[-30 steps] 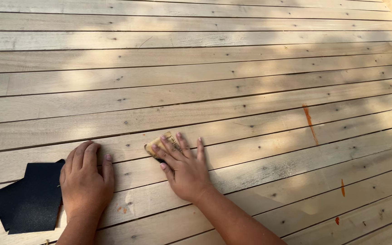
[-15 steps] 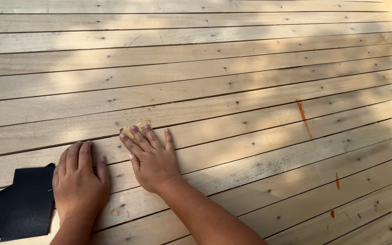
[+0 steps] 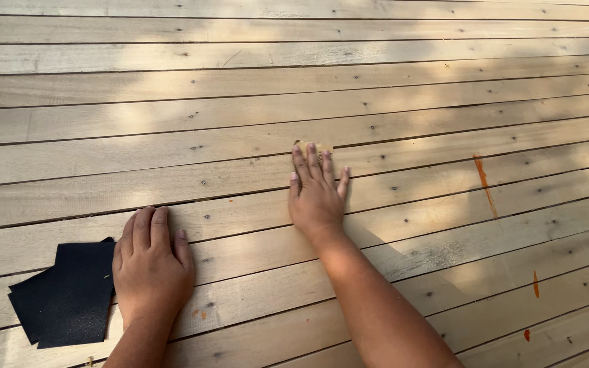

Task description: The person sands the slatted surface of a large wooden panel by hand, rubbing sandpaper back and forth along the planks. They work across different sections of the panel, occasionally repositioning the sandpaper and smoothing the wood with their free hand.

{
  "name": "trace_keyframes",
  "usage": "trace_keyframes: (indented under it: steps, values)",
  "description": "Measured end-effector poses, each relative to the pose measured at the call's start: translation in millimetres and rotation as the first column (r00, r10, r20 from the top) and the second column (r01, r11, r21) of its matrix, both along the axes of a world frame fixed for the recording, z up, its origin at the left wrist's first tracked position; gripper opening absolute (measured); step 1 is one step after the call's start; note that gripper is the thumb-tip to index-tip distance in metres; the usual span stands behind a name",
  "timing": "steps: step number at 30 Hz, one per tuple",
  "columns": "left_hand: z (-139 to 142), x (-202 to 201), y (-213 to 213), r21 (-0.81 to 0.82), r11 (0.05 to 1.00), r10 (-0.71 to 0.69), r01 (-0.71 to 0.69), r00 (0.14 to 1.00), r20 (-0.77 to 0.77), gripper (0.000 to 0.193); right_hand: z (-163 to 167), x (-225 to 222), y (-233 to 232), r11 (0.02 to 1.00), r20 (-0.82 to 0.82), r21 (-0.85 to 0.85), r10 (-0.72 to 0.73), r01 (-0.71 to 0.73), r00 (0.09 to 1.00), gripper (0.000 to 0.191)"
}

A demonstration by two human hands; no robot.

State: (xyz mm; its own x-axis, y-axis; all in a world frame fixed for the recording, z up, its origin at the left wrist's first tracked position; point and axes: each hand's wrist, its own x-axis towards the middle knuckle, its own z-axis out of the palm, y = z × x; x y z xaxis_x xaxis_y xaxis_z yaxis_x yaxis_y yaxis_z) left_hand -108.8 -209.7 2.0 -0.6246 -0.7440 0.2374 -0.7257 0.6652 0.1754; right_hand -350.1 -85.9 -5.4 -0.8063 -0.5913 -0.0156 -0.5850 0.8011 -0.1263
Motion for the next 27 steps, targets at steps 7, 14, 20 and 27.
trace_keyframes:
  steps: [7, 14, 20, 27]
  values:
    - [3.8, 3.8, -2.0, 0.038, 0.999, -0.031, 0.034, 0.997, -0.07, 0.047, -27.1, 90.5, -42.5, 0.864, 0.007, -0.223, 0.465, -0.451, 0.886, 0.052]
    - [1.3, 0.7, 0.4, 0.005, 1.0, -0.002, 0.002, 1.0, -0.016, 0.048, 18.3, -61.3, 67.2, 0.985, -0.005, -0.137, -0.108, 0.106, 0.994, 0.053]
    - [0.3, 0.4, -0.7, 0.003, 1.0, 0.007, -0.007, 1.0, 0.003, 0.049, -14.5, 56.5, -24.6, 0.936, -0.101, -0.133, 0.313, -0.325, 0.944, 0.053]
    - [-0.3, 4.2, -1.9, 0.036, 0.999, -0.021, 0.022, 0.999, -0.032, 0.047, -18.7, 58.2, -18.8, 0.886, -0.019, -0.204, 0.421, -0.416, 0.907, 0.05]
